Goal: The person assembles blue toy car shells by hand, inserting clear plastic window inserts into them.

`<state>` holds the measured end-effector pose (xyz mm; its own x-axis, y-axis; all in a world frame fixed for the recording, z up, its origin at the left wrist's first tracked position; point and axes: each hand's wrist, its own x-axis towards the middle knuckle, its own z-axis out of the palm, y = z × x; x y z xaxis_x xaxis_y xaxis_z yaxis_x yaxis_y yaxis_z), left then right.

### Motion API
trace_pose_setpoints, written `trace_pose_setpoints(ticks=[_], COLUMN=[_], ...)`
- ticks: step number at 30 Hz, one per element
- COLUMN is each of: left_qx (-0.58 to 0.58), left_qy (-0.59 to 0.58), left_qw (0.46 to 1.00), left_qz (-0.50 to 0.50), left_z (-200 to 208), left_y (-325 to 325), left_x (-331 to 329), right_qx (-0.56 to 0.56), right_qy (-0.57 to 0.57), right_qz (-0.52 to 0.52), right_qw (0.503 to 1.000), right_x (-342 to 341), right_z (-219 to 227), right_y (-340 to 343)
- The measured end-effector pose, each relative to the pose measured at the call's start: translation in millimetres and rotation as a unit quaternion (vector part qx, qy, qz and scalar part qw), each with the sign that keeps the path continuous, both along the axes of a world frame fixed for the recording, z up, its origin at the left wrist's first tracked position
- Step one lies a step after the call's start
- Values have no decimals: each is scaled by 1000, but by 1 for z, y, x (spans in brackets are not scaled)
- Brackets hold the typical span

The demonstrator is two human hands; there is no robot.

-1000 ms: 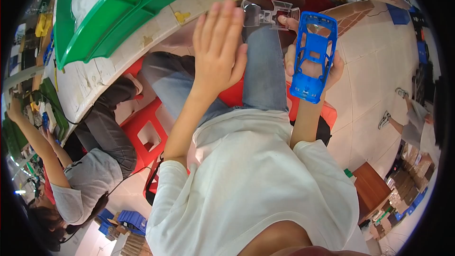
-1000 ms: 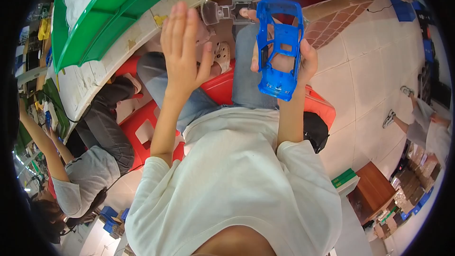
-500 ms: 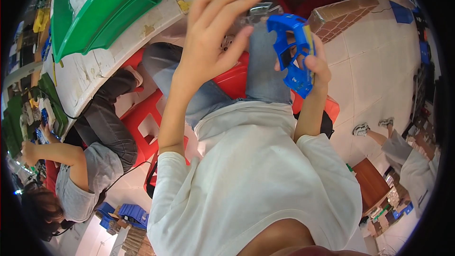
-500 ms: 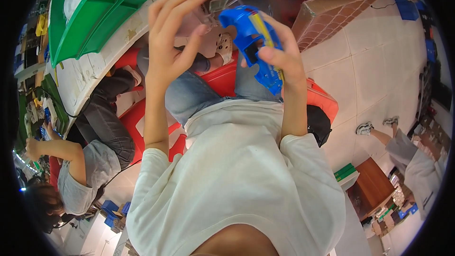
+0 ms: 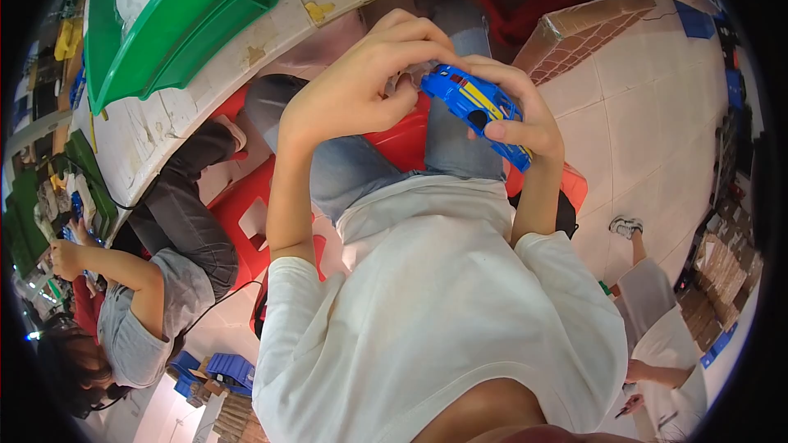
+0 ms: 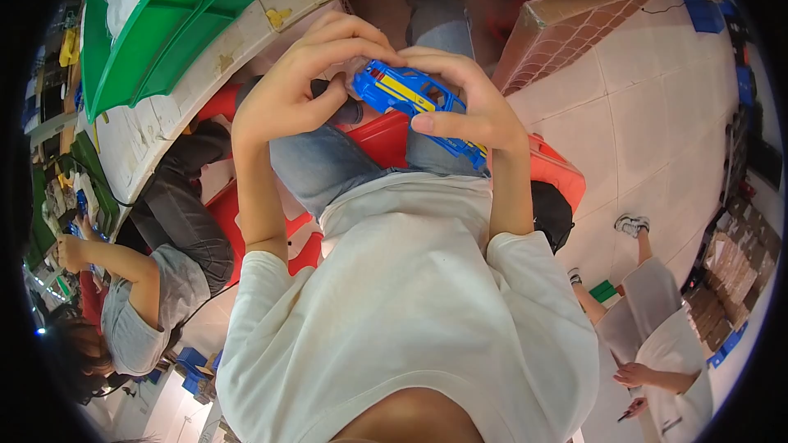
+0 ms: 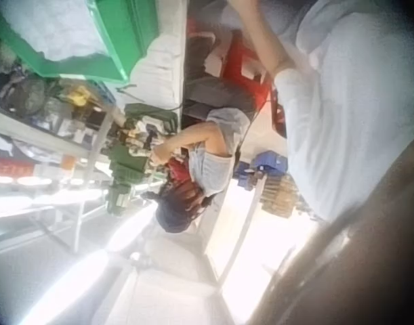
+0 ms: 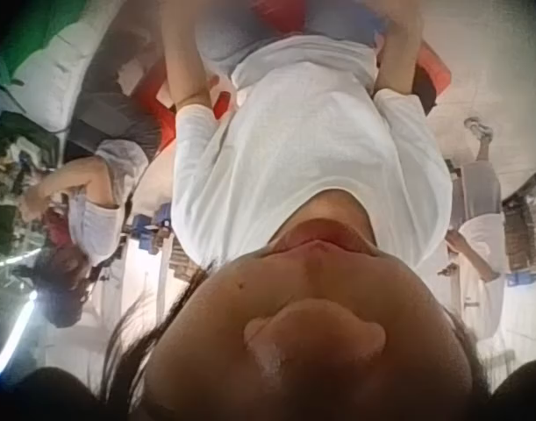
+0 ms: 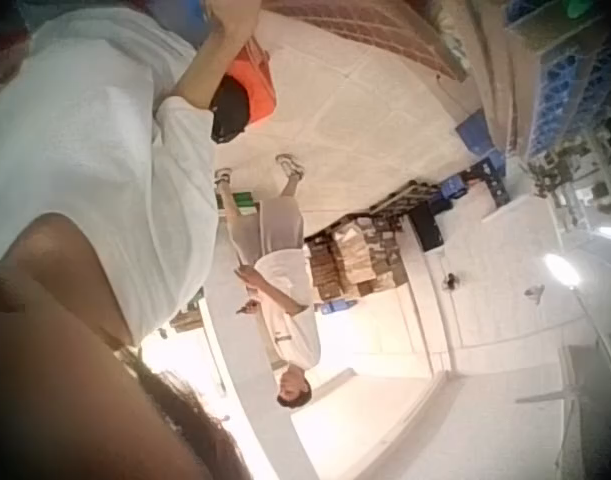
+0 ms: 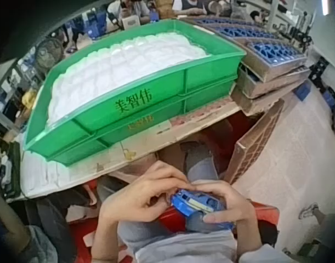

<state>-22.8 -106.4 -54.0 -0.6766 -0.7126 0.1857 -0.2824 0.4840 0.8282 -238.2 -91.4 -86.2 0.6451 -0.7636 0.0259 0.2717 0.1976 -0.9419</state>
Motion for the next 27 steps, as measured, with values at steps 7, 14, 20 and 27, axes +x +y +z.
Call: trace_pose_setpoints(ticks=[7, 14, 20, 27], left_qx=[115, 59, -212, -349], left_qy=[-7, -3, -13, -57], left_qw=[993, 982, 909, 865], left_qz=[36, 180, 360, 357], left_z=[-2, -5, -3, -4], left_y=[7, 20, 43, 52], left_x=[0, 4, -6, -13], right_qx=[23, 98, 108, 17], right_qy=[69, 62, 10, -25], right_qz=[53, -86, -292, -217], right_qw=[996, 989, 950, 976], right_x=[0, 6, 8, 3], right_z=[3, -5, -17, -29], right_y=[-2, -1, 2, 4])
